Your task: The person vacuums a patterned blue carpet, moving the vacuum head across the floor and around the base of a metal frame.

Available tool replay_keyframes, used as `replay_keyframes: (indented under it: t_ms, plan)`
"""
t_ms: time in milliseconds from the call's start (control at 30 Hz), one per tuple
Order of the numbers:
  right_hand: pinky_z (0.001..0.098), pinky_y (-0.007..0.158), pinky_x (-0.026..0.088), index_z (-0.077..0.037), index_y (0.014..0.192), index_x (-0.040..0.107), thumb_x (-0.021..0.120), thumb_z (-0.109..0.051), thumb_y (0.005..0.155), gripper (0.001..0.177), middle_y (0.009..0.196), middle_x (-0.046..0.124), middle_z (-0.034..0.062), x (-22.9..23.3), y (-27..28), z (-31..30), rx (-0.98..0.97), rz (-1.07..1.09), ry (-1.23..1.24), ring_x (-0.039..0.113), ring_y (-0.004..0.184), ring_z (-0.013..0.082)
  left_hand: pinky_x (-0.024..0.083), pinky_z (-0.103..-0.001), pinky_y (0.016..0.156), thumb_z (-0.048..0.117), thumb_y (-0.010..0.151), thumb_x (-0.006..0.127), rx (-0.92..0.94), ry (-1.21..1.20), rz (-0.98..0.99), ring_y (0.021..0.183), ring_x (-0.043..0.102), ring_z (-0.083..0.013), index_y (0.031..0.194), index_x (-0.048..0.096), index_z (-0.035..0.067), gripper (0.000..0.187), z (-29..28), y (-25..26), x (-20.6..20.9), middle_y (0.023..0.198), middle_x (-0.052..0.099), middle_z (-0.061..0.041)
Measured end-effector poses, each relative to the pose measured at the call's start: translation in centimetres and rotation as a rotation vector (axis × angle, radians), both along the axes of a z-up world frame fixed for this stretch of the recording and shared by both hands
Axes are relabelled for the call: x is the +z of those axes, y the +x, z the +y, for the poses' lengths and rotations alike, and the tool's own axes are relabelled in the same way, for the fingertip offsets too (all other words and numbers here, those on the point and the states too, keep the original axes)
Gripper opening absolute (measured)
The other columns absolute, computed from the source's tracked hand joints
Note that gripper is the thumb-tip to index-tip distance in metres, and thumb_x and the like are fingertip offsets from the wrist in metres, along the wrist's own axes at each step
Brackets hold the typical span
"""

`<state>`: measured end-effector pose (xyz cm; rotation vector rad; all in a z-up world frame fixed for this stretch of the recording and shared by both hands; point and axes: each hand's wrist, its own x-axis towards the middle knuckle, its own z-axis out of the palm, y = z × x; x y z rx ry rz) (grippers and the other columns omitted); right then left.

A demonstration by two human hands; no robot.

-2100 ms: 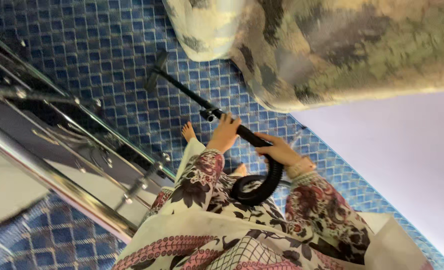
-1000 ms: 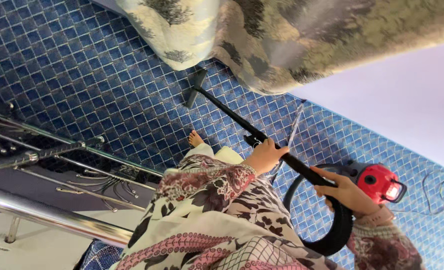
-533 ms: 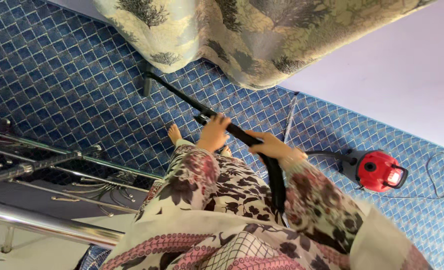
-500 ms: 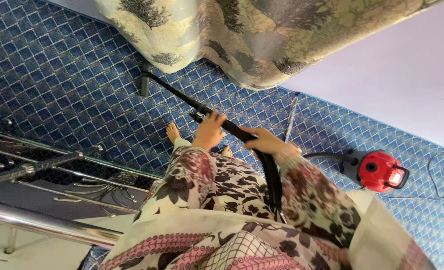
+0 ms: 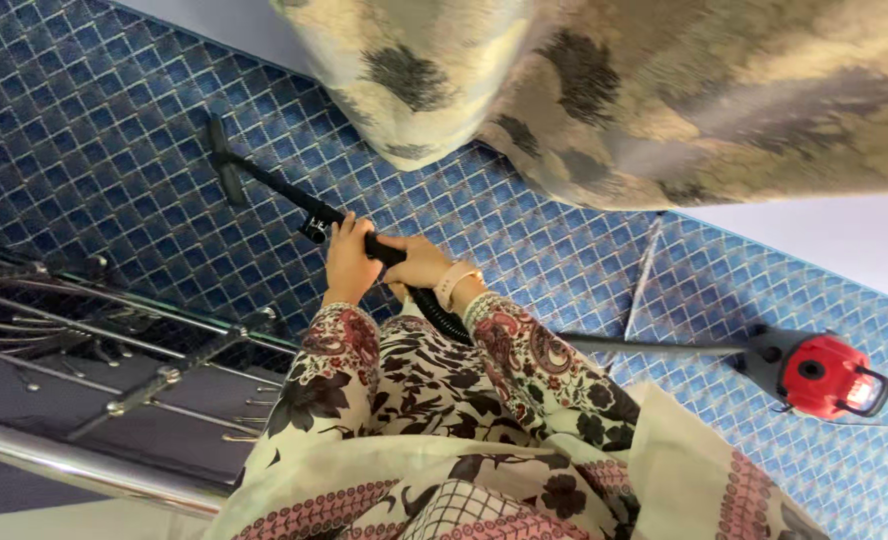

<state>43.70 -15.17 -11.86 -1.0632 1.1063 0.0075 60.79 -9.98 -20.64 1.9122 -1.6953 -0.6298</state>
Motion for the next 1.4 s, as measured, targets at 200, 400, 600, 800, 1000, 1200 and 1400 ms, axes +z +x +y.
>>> replay_keyframes:
  t_ms: [200, 400, 600, 800, 1000, 1200, 1400]
  plan:
    - [0.0333, 0.051, 0.054, -0.017, 0.148, 0.055, 0.076, -0.008, 0.073, 0.078, 0.078, 0.072, 0.0090, 0.0, 6.0, -0.6, -0.037, -0.027, 0.023, 0.065, 0.053, 0.0171, 0.034, -0.061, 0.119, 0.010, 0.082, 0.074, 0.002, 0.006, 0.020, 0.129, 0.053, -0.0486, 0.095, 0.056, 0.008, 0.022, -0.8, 5.6, 1.3, 0.118, 0.063, -0.023]
    - [0.0374, 0.054, 0.057, -0.014, 0.146, 0.057, 0.071, -0.006, 0.079, 0.069, 0.081, 0.073, 0.0161, 4.9, 5.9, -0.9, -0.003, 0.022, -0.092, 0.069, 0.057, 0.0245, 0.032, -0.064, 0.115, 0.008, 0.076, 0.073, -0.068, -0.016, 0.043, 0.124, 0.052, -0.0496, 0.097, 0.059, 0.007, 0.025, -2.6, 5.6, 1.7, 0.121, 0.063, -0.025]
    - [0.0490, 0.069, 0.061, -0.022, 0.152, 0.041, 0.060, 0.000, 0.083, 0.075, 0.104, 0.062, 0.0206, 11.6, -3.8, 0.7, 0.441, 0.489, -0.640, 0.072, 0.083, 0.0381, 0.026, -0.063, 0.118, 0.007, 0.075, 0.072, -0.257, 0.085, 0.124, 0.104, 0.061, -0.0403, 0.088, 0.062, 0.009, 0.017, -3.7, -4.5, 3.8, 0.100, 0.064, -0.013]
    - [0.0414, 0.081, 0.057, -0.019, 0.159, 0.027, 0.071, -0.016, 0.069, 0.100, 0.117, 0.071, 0.0238, 14.6, -18.7, 4.0, 0.250, 0.289, -0.348, 0.075, 0.091, 0.0358, 0.026, -0.066, 0.113, 0.006, 0.072, 0.072, -0.593, 0.148, 0.259, 0.091, 0.064, -0.0371, 0.082, 0.063, 0.014, 0.016, -1.5, -16.0, 6.0, 0.085, 0.066, -0.006]
    - [0.0362, 0.065, 0.055, -0.013, 0.157, 0.017, 0.076, -0.015, 0.074, 0.102, 0.093, 0.073, 0.0226, 17.4, -24.3, 9.4, -0.241, 0.150, -0.262, 0.068, 0.074, 0.0245, 0.048, -0.049, 0.088, 0.008, 0.064, 0.076, -0.647, 0.015, 0.326, 0.090, 0.064, -0.0371, 0.079, 0.060, 0.012, 0.022, 0.3, -20.8, 7.7, 0.083, 0.064, -0.009]
    - [0.0341, 0.045, 0.049, 0.008, 0.119, 0.051, 0.071, -0.013, 0.087, 0.043, 0.069, 0.061, 0.0132, 13.7, -24.0, 9.8, -0.289, -0.118, 0.045, 0.059, 0.048, 0.0206, 0.046, -0.048, 0.080, 0.000, 0.060, 0.073, -0.445, -0.028, 0.232, 0.089, 0.060, -0.0380, 0.075, 0.061, 0.011, 0.022, 1.1, -20.0, 5.9, 0.085, 0.066, -0.009]
    - [0.0424, 0.050, 0.055, -0.003, 0.113, 0.054, 0.072, -0.018, 0.079, 0.041, 0.068, 0.067, 0.0164, 14.6, -21.9, 4.5, 0.442, 0.288, -0.349, 0.068, 0.052, 0.0290, 0.047, -0.048, 0.092, 0.003, 0.072, 0.074, -0.502, 0.033, 0.210, 0.092, 0.060, -0.0360, 0.079, 0.060, 0.010, 0.017, 0.2, -16.4, 3.6, 0.086, 0.067, -0.011]
